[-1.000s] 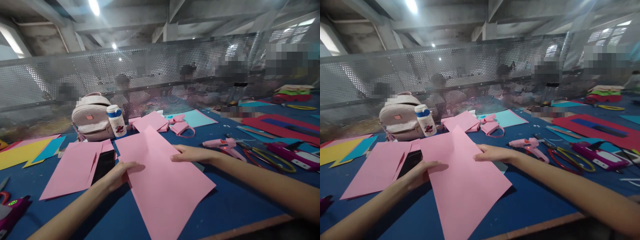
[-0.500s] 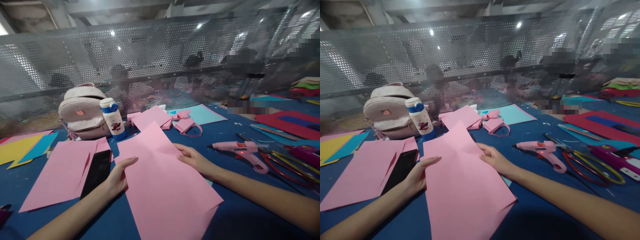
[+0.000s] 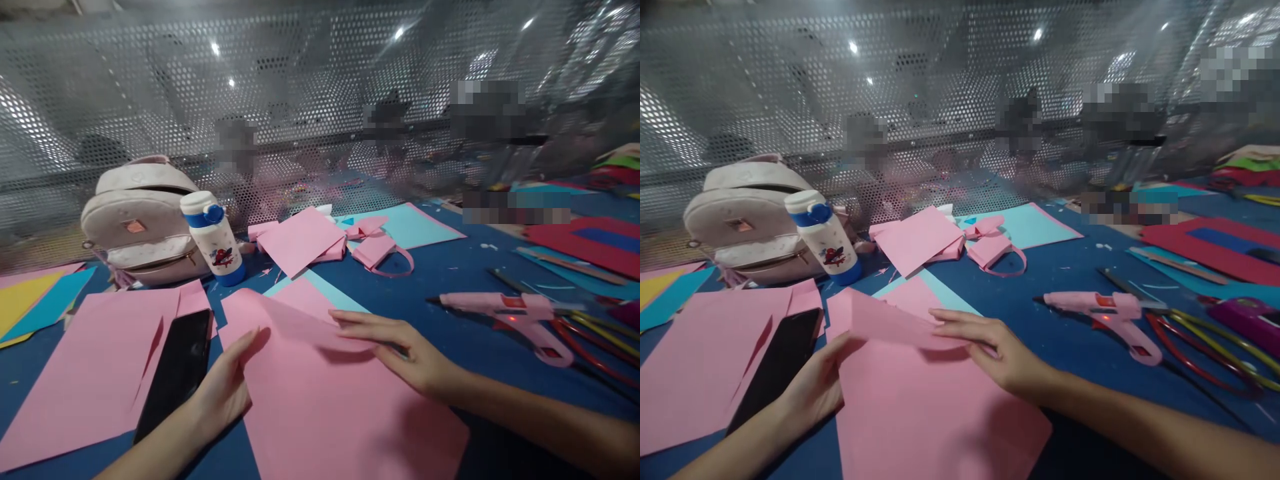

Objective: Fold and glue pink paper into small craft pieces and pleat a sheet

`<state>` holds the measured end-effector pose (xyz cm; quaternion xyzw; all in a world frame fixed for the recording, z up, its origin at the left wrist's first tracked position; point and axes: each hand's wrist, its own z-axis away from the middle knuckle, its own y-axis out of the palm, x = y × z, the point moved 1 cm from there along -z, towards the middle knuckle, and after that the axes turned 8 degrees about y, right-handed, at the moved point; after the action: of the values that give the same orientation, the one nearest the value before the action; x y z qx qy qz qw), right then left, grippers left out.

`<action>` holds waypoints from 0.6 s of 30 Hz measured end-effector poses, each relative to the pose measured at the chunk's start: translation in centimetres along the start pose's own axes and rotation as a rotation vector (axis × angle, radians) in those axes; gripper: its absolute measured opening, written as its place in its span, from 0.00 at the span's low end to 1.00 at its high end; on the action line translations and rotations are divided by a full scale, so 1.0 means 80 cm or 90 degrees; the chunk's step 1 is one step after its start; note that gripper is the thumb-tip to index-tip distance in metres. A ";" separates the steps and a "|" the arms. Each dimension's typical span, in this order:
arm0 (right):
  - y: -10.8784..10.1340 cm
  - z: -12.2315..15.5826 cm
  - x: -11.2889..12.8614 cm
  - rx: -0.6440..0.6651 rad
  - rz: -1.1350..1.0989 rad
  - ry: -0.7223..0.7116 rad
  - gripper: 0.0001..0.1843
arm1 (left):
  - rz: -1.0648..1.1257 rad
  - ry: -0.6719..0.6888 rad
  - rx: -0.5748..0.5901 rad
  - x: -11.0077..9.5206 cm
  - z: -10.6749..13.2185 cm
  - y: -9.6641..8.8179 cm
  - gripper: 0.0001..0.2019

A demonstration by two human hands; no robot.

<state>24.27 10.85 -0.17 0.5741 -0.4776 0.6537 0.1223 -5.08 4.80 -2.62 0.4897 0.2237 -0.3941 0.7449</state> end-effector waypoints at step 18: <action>0.004 0.001 0.006 0.080 0.250 -0.203 0.35 | 0.211 0.046 0.092 -0.008 0.013 0.022 0.36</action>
<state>23.94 10.39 0.06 0.5724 -0.5518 0.5947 -0.1196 -4.07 4.44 -0.73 0.5856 0.1376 -0.2632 0.7542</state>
